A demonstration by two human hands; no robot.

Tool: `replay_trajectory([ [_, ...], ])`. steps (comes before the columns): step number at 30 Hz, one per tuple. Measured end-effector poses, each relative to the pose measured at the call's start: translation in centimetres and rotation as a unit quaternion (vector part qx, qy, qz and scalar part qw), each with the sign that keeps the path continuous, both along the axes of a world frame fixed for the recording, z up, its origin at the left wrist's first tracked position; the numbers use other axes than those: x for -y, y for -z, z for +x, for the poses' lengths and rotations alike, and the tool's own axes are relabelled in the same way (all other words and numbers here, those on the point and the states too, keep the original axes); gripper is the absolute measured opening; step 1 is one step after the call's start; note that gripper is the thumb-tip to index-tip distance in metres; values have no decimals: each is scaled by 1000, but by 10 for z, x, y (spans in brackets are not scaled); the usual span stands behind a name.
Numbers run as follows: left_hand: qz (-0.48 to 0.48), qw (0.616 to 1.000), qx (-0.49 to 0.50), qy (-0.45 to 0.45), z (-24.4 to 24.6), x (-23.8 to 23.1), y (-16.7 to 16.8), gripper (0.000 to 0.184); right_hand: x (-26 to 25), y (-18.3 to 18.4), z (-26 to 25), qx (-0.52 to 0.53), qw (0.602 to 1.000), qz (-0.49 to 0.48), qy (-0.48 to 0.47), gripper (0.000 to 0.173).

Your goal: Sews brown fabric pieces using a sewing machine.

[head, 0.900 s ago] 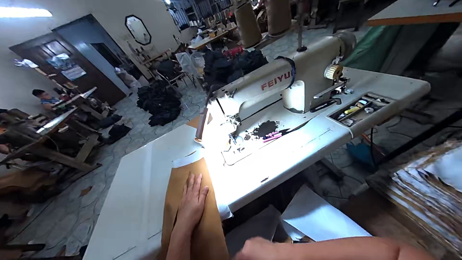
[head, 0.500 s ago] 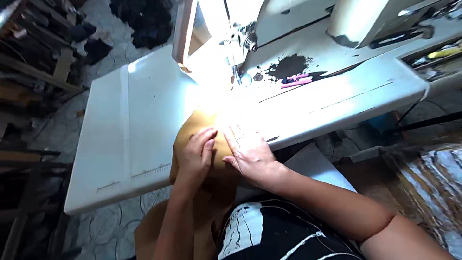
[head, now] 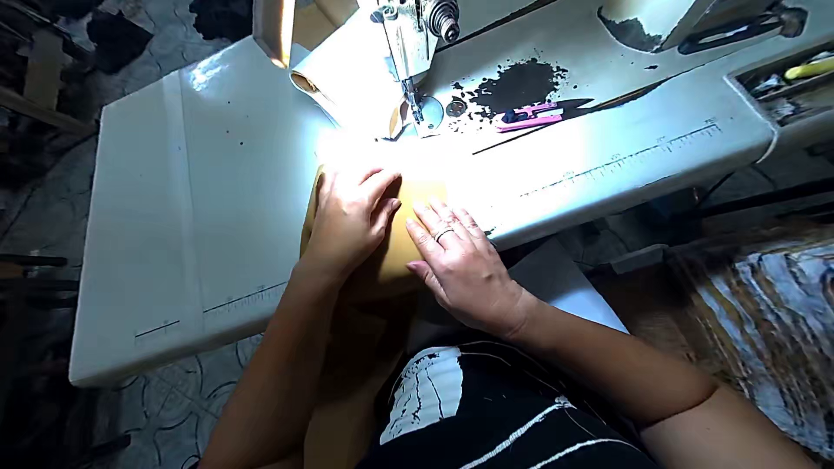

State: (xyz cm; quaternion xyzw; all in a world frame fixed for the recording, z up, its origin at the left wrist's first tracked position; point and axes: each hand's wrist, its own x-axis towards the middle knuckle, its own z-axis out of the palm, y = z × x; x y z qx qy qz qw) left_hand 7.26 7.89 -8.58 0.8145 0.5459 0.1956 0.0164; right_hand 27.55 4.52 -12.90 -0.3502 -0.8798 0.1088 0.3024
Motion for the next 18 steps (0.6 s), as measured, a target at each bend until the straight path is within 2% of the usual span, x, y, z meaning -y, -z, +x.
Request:
replay_trajectory([
  [3,-24,999,28,-3,-9,-10,8,30,-1,-3,4,-101,994,40,3,37],
  [6,-5,999,31,12,-11,-6,7,21,-4,-6,11,-110,993,48,9,33],
  [10,104,991,11,86,-8,0,-8,17,-5,1,14,-95,995,36,-5,26],
  [13,153,981,-21,119,7,-17,-28,23,-1,9,13,-109,993,32,-14,22],
  [15,134,981,-40,134,16,-39,-24,22,-1,8,15,-121,992,37,1,23],
  [18,71,986,-40,145,16,-69,3,23,-12,-2,27,-126,990,29,63,26],
])
